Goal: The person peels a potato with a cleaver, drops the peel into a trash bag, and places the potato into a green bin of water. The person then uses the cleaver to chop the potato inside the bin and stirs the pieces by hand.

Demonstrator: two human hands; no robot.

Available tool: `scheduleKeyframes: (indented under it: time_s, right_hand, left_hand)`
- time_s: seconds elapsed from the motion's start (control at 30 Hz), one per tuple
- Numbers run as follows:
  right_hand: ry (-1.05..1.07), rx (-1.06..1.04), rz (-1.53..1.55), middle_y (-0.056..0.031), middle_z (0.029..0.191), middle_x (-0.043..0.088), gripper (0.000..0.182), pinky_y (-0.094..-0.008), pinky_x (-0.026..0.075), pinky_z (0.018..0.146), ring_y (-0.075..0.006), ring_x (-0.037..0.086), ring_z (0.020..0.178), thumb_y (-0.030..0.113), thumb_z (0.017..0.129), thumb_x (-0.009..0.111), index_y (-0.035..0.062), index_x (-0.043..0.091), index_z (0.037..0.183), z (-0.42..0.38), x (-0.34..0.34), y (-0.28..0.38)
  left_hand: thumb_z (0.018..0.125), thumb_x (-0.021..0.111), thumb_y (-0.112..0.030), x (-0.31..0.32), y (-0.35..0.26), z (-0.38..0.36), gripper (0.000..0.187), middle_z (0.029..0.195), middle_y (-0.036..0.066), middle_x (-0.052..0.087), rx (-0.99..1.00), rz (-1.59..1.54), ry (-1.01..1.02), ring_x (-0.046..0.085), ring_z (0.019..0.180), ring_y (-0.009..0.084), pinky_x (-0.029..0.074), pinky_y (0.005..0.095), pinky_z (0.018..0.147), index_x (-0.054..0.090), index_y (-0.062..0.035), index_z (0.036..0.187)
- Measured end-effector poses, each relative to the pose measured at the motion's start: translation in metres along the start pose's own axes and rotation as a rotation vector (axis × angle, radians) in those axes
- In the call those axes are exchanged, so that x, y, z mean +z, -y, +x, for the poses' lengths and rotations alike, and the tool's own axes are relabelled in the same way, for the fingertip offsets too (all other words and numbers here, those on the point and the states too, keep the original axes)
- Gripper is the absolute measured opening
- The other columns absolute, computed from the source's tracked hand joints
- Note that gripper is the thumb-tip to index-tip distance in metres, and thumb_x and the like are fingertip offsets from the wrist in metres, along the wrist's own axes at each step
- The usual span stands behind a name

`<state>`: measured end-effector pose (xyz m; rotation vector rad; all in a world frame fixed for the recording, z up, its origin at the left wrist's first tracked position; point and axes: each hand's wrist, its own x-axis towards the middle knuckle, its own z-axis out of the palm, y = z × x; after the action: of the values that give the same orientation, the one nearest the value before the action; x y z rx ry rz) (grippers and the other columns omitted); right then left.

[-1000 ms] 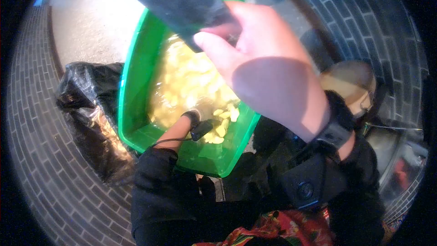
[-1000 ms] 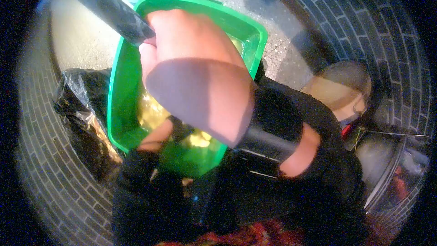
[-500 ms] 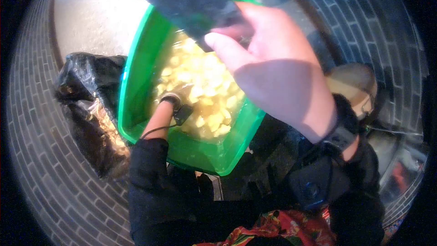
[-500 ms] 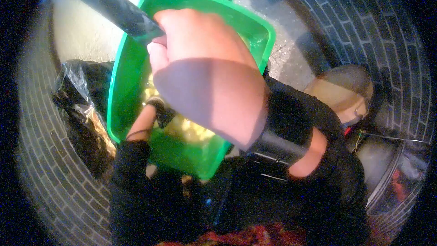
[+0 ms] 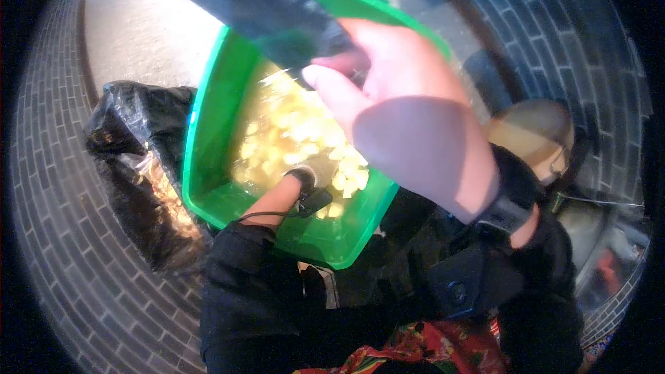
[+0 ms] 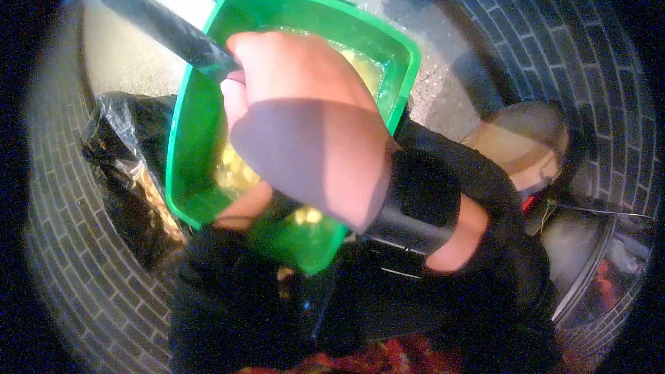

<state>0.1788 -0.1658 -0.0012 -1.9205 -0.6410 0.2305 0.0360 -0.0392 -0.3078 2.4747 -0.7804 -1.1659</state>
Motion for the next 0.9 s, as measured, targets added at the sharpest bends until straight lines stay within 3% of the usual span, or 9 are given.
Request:
scheduleKeyframes:
  time_s: [0.1, 0.2, 0.3, 0.33, 0.47, 0.53, 0.6, 0.77, 0.9]
  right_hand:
    - [0.019, 0.072, -0.050, -0.0065, 0.085, 0.067, 0.038, -0.0221, 0.043, 0.051, -0.0064, 0.053, 0.058, 0.008, 0.087, 0.063, 0.0011, 0.057, 0.123, -0.003, -0.008, 0.014]
    - [0.045, 0.174, -0.102, -0.0065, 0.086, 0.068, 0.035, -0.0210, 0.042, 0.050, -0.0060, 0.052, 0.056, 0.009, 0.086, 0.063, 0.0012, 0.059, 0.120, -0.004, -0.015, 0.020]
    - [0.050, 0.210, -0.086, -0.0079, 0.087, 0.070, 0.029, -0.0194, 0.040, 0.049, -0.0048, 0.052, 0.057, 0.010, 0.085, 0.066, -0.0003, 0.062, 0.112, -0.004, -0.023, 0.017]
    - [0.018, 0.229, -0.079, -0.0080, 0.087, 0.070, 0.028, -0.0194, 0.040, 0.049, -0.0048, 0.053, 0.057, 0.011, 0.085, 0.067, -0.0009, 0.063, 0.110, -0.005, -0.025, 0.015]
    - [-0.056, 0.195, -0.097, -0.0098, 0.086, 0.070, 0.028, -0.0244, 0.045, 0.055, -0.0117, 0.059, 0.061, 0.011, 0.085, 0.067, -0.0011, 0.063, 0.110, -0.004, -0.038, 0.014]
    - [-0.012, 0.549, -0.067, -0.0110, 0.091, 0.071, 0.030, -0.0291, 0.051, 0.068, -0.0174, 0.068, 0.077, 0.008, 0.084, 0.065, -0.0002, 0.062, 0.112, 0.003, -0.049, 0.024]
    - [-0.029, 0.441, -0.059, -0.0122, 0.093, 0.071, 0.029, -0.0289, 0.051, 0.071, -0.0181, 0.068, 0.083, 0.006, 0.084, 0.065, -0.0002, 0.062, 0.112, 0.001, -0.050, 0.015]
    - [-0.050, 0.370, -0.019, -0.0132, 0.095, 0.070, 0.028, -0.0284, 0.052, 0.073, -0.0192, 0.069, 0.090, 0.003, 0.084, 0.065, -0.0007, 0.061, 0.112, 0.003, -0.057, 0.013]
    - [-0.044, 0.431, -0.008, -0.0131, 0.096, 0.070, 0.030, -0.0277, 0.052, 0.072, -0.0188, 0.069, 0.090, 0.003, 0.084, 0.064, -0.0014, 0.060, 0.114, 0.003, -0.059, 0.020]
  left_hand:
    - [0.086, 0.058, -0.028, -0.069, -0.006, -0.006, 0.044, 0.116, 0.018, 0.063, -0.056, -0.112, 0.163, 0.062, 0.104, 0.0345, 0.048, 0.0410, 0.092, 0.055, -0.0131, 0.127]
    - [0.085, 0.060, -0.030, -0.083, 0.028, -0.005, 0.043, 0.107, 0.018, 0.066, -0.076, -0.300, -0.185, 0.063, 0.100, 0.0356, 0.049, 0.0424, 0.087, 0.055, -0.0087, 0.122]
    - [0.082, 0.065, -0.045, -0.027, 0.094, 0.068, 0.061, 0.122, 0.015, 0.057, -0.073, -0.564, -0.905, 0.059, 0.110, 0.0300, 0.050, 0.0423, 0.086, 0.043, -0.0186, 0.133]
    - [0.077, 0.069, -0.052, -0.082, 0.065, 0.033, 0.076, 0.133, 0.015, 0.047, -0.412, -0.067, -0.471, 0.053, 0.118, 0.0291, 0.049, 0.0431, 0.088, 0.035, -0.0269, 0.140]
    - [0.071, 0.076, -0.049, -0.148, 0.028, 0.008, 0.092, 0.142, 0.019, 0.038, -0.614, 0.051, -0.412, 0.047, 0.124, 0.0335, 0.046, 0.0436, 0.096, 0.027, -0.0290, 0.146]
    - [0.069, 0.077, -0.050, -0.144, 0.043, 0.024, 0.095, 0.146, 0.021, 0.031, -0.554, -0.192, -0.486, 0.045, 0.125, 0.0387, 0.044, 0.0463, 0.098, 0.029, -0.0244, 0.146]
    - [0.070, 0.076, -0.050, -0.134, 0.055, 0.045, 0.092, 0.149, 0.023, 0.029, -0.376, -0.484, -0.575, 0.031, 0.136, 0.0400, 0.037, 0.0453, 0.106, 0.032, -0.0226, 0.146]
    - [0.063, 0.073, -0.067, -0.117, 0.047, 0.082, 0.105, 0.142, 0.024, 0.040, -0.096, -0.322, -0.725, 0.041, 0.129, 0.0408, 0.031, 0.0464, 0.110, 0.040, -0.0049, 0.140]
    - [0.061, 0.075, -0.065, -0.131, 0.008, 0.068, 0.087, 0.128, 0.021, 0.055, -0.239, -0.381, -0.229, 0.049, 0.122, 0.0365, 0.038, 0.0440, 0.104, 0.056, -0.0089, 0.125]
